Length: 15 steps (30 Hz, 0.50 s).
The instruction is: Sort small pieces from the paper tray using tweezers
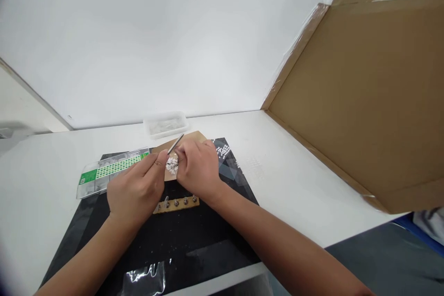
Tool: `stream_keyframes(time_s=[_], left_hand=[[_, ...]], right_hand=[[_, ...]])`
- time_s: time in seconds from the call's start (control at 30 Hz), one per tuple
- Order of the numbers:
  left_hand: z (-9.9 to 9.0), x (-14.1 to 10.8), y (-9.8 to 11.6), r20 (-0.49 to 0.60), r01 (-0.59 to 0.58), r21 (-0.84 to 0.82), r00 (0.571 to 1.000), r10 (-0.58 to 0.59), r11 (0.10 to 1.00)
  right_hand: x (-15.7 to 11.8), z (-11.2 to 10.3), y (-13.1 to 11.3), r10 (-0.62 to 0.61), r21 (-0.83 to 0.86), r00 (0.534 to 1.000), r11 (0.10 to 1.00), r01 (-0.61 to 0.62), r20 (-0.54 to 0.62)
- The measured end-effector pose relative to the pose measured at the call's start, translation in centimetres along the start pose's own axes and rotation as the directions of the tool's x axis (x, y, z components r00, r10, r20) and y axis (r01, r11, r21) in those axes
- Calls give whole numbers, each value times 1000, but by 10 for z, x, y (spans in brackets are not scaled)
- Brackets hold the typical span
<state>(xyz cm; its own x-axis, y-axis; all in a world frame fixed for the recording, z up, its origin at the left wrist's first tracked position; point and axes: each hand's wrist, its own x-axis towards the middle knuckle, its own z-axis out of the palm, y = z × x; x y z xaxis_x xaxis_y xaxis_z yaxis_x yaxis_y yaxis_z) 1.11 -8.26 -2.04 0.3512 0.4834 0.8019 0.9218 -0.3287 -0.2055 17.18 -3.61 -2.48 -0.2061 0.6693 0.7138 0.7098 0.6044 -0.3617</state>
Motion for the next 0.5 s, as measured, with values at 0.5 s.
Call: stream_keyframes(time_s=[0.5], left_hand=[[2,-2,-1,41,-6,14,999,5,1000]], right_hand=[[0,2,0,49,20,999,999,-49,0]])
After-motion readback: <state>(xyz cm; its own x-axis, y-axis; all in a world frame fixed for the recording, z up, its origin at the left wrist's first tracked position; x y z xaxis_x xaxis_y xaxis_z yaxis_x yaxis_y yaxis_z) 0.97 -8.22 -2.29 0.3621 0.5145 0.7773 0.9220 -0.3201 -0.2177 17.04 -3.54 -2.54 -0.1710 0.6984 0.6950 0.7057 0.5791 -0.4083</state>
